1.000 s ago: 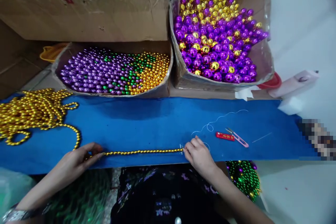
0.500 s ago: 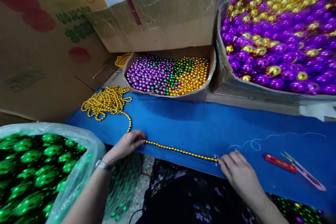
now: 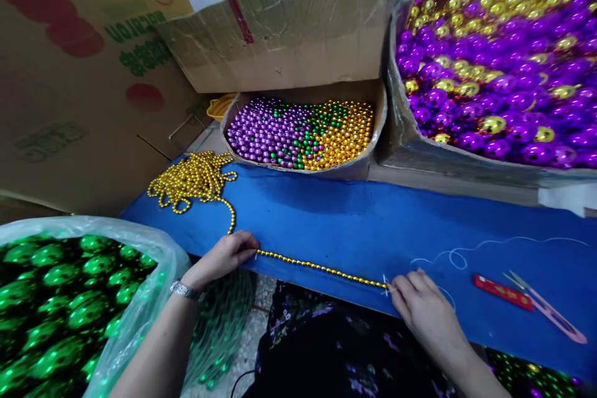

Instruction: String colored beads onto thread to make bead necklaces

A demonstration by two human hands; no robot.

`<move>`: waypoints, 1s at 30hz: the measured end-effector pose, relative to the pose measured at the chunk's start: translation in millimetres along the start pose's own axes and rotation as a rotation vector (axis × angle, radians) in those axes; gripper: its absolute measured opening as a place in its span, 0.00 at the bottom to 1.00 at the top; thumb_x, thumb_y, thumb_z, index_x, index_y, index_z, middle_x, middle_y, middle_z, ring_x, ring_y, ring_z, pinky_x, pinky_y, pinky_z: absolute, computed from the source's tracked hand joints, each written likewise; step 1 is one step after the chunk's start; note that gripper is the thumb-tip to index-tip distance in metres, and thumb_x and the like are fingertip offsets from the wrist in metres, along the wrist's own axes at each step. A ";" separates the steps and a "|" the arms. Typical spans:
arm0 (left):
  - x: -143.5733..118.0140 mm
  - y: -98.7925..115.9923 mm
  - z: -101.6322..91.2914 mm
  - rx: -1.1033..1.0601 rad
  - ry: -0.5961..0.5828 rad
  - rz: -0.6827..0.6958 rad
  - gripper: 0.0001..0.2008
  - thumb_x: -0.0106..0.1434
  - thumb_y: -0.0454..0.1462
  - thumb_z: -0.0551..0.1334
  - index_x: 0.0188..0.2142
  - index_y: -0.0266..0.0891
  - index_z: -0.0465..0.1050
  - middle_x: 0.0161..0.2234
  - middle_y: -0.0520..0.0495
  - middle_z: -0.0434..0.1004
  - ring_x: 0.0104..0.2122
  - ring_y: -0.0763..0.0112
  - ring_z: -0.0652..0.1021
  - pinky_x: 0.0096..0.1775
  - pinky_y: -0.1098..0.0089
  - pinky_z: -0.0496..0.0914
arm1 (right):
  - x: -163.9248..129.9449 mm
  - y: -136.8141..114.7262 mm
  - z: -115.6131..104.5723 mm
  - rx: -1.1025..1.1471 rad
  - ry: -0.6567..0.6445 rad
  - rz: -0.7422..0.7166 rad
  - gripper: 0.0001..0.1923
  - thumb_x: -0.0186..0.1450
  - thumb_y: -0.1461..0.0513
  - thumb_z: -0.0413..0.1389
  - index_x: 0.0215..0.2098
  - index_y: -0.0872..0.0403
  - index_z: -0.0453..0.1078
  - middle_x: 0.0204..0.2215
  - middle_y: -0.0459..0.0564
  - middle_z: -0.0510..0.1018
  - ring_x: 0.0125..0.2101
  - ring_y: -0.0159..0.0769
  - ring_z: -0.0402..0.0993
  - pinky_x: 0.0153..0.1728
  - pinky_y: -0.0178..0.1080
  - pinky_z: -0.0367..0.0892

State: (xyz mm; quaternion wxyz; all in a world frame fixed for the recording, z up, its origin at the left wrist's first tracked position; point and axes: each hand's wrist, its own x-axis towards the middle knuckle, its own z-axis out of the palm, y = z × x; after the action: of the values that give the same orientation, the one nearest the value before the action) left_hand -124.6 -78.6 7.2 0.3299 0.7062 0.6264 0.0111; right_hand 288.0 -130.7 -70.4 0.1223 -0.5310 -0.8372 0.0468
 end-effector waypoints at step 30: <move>117.9 120.6 -8.3 0.106 0.177 0.522 0.13 0.64 0.42 0.50 0.31 0.38 0.68 0.30 0.48 0.71 0.29 0.70 0.72 0.32 0.73 0.65 | 154.2 -36.3 -36.0 0.151 -0.023 0.014 0.25 0.65 0.53 0.53 0.59 0.47 0.57 0.51 0.47 0.70 0.44 0.34 0.71 0.38 0.32 0.66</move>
State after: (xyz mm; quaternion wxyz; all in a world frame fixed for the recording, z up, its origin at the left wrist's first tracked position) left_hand 3.0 30.6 24.6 0.2226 0.8560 0.4496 0.1245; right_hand 202.6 -9.4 -4.1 0.1521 -0.5254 -0.8289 0.1169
